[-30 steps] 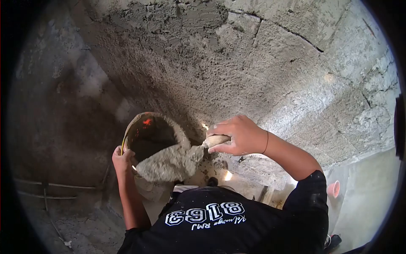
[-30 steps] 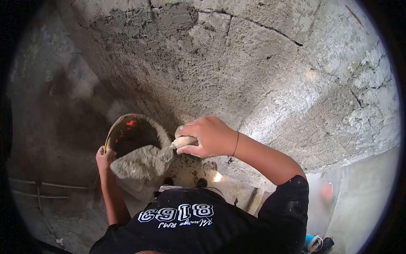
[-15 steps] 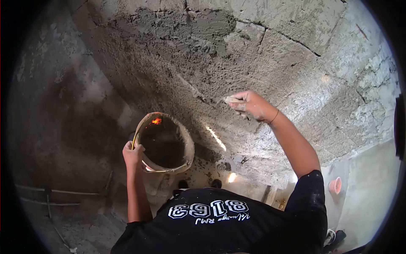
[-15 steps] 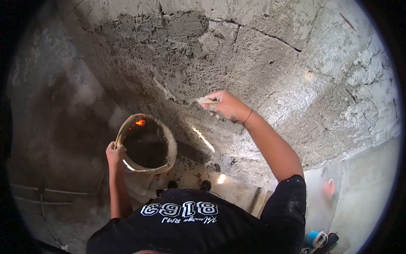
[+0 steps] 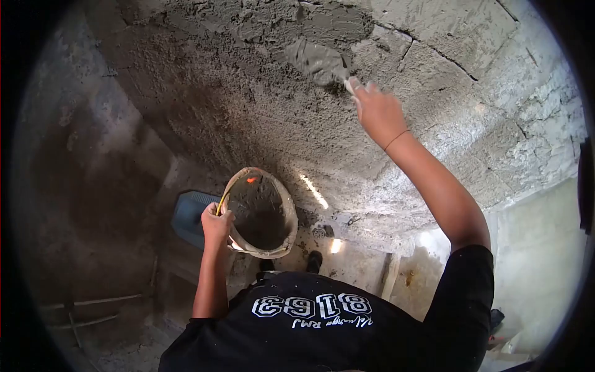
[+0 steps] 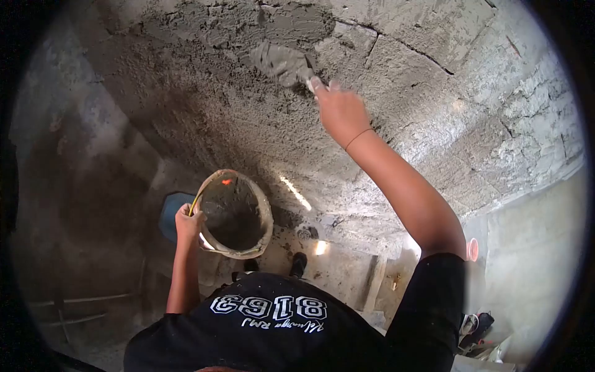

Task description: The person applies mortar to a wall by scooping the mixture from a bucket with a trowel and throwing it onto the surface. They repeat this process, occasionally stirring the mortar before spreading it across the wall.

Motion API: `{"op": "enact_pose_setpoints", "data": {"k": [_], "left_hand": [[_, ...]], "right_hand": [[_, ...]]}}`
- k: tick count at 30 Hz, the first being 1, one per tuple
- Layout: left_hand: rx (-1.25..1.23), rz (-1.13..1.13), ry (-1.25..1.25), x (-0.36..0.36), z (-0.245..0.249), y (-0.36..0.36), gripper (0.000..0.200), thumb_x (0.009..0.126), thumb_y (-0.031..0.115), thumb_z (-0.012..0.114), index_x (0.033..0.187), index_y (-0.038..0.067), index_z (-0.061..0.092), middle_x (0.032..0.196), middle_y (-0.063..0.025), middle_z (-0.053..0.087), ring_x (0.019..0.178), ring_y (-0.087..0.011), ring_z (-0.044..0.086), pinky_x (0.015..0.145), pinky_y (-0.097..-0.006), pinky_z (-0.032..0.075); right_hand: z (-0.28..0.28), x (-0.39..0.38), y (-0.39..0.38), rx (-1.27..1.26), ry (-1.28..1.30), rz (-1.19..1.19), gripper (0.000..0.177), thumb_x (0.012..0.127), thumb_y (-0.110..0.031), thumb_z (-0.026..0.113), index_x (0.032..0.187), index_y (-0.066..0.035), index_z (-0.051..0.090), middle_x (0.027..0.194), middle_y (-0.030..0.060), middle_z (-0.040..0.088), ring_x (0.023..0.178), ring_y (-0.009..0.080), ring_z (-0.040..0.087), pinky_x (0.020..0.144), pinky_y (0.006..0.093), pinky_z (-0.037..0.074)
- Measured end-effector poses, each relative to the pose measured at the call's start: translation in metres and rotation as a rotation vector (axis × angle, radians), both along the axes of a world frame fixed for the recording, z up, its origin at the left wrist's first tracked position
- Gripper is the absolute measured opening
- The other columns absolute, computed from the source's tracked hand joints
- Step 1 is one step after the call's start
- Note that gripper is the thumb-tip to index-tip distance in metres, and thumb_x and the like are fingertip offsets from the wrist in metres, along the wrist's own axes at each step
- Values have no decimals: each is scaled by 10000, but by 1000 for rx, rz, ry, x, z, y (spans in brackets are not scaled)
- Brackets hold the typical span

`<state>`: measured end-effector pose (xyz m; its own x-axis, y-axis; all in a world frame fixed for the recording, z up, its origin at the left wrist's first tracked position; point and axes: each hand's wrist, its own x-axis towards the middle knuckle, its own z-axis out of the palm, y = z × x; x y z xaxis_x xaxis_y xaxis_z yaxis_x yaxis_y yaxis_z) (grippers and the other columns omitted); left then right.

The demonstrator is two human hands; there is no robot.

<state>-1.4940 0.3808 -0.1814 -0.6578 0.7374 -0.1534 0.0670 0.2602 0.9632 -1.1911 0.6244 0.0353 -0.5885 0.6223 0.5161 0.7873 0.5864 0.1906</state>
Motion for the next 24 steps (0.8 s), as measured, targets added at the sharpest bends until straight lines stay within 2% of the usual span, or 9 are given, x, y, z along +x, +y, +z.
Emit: {"op": "enact_pose_setpoints", "data": {"k": [1,5,8,10,13,16,19,20,24], "left_hand": [[-4,-6,-14,-1,-2,0,129,665,10,617,676,56,497,611,28,492,540,-69,437,496,-248,363],[-37,-30,-50,-10,-8,-3,141,665,-14,619,672,54,495,595,20,484,536,-74,443,495,-256,364],[-61,-45,-38,-12,-11,-9,144,669,-18,623,684,48,496,594,6,479,529,-83,436,497,-267,366],[-50,-47,49,-11,-8,-12,132,684,-18,589,670,62,486,579,12,481,495,-84,439,462,-259,347],[-53,-51,-17,-18,-22,-16,125,688,-13,588,681,63,489,581,7,482,506,-85,444,470,-262,355],[-42,-48,-45,-24,-29,-18,136,677,-30,571,685,70,479,599,17,461,523,-81,417,484,-258,339],[-43,-36,-108,-26,-20,-18,172,666,-38,581,673,77,454,602,22,442,529,-78,402,487,-256,337],[-44,-25,-172,-26,-16,-18,201,661,-40,599,664,80,437,600,22,436,529,-76,398,485,-258,343],[45,-46,-109,-34,-38,-18,193,663,-31,585,663,83,429,599,29,426,530,-73,397,487,-250,338]], "right_hand": [[-4,-3,3,1,-104,-45,430,899,-214,569,1316,-141,491,919,136,616,662,299,621,565,409,514],[-3,11,-16,-125,-199,-148,408,884,-241,586,1282,-166,535,907,142,630,680,288,631,571,409,515],[-7,38,-33,-171,-220,-224,381,881,-212,572,1261,-186,548,873,147,620,675,294,646,564,391,527],[-5,48,-49,-33,-167,-206,378,882,-235,576,1259,-224,552,853,135,615,670,286,645,558,394,520],[13,34,-67,-47,-128,-232,360,895,-247,560,1255,-237,554,841,126,612,670,285,644,555,397,517],[23,7,-48,60,-61,-129,364,900,-246,550,1264,-231,546,864,132,614,667,292,640,550,403,515],[22,-25,-26,-11,-99,-216,384,901,-235,541,1285,-234,527,897,140,614,665,298,640,546,405,517],[15,-25,-20,-11,-100,-218,384,901,-235,541,1285,-234,527,897,140,614,665,298,640,546,405,517],[-25,-6,-7,43,-217,-168,406,898,-228,538,1303,-241,513,902,152,622,664,318,641,549,409,521]]}}
